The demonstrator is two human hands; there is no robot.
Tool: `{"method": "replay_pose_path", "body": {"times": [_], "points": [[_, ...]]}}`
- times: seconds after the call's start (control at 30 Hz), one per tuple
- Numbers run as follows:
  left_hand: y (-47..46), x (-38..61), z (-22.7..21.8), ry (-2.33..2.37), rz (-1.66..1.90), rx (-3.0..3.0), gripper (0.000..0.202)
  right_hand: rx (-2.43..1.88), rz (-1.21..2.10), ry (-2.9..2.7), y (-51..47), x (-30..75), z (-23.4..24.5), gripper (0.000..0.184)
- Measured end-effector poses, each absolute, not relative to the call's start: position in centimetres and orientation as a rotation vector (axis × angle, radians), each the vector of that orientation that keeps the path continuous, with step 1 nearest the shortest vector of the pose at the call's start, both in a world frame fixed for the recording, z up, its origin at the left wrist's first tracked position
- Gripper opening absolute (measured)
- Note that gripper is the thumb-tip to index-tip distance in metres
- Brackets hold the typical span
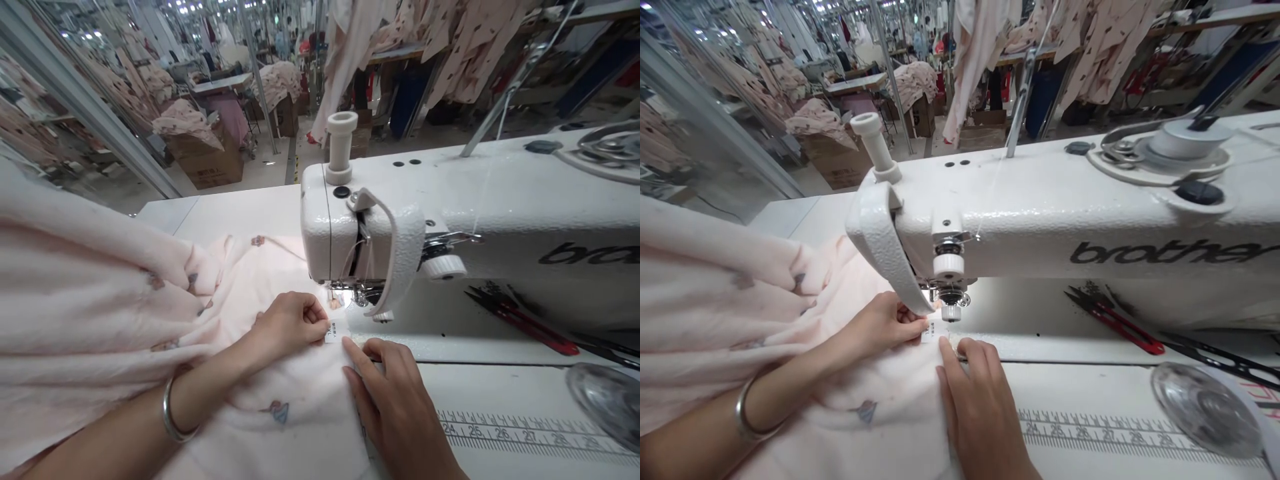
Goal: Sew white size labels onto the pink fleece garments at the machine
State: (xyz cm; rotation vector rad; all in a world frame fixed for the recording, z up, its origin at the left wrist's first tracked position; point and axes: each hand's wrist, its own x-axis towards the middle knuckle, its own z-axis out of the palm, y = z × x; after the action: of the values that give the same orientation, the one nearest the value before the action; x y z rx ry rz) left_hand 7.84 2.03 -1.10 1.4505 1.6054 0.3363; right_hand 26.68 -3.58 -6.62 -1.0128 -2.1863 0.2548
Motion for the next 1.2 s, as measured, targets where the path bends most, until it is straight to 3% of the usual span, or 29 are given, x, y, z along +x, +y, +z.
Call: {"method": "replay_pose_path", "body": {"times": [0.27,0.5,0.97,1.2], "points": [[-0.2,7.4,0.3,1.743,0.213,2.049,0.018,-1.097,0.26,-2.233,-3.5,26.5,-6.3,0.032],[-4.0,5.8,-1.5,1.159,0.229,2.871,0.044,-1.131,0.249,-2.244,-3.7,26.4,-6.5,0.033],[-3.2,5.3,-2.4,1.016,0.2,2.893,0.048,-1.141,0.22,-2.247,-4.0,26.6,-6.8,0.033],[-3.1,5.4,-2.3,1.029,0.157,2.859,0.049,-1.142,0.273,-2.225,-0.6,27.3,-4.6,0.026]]}}
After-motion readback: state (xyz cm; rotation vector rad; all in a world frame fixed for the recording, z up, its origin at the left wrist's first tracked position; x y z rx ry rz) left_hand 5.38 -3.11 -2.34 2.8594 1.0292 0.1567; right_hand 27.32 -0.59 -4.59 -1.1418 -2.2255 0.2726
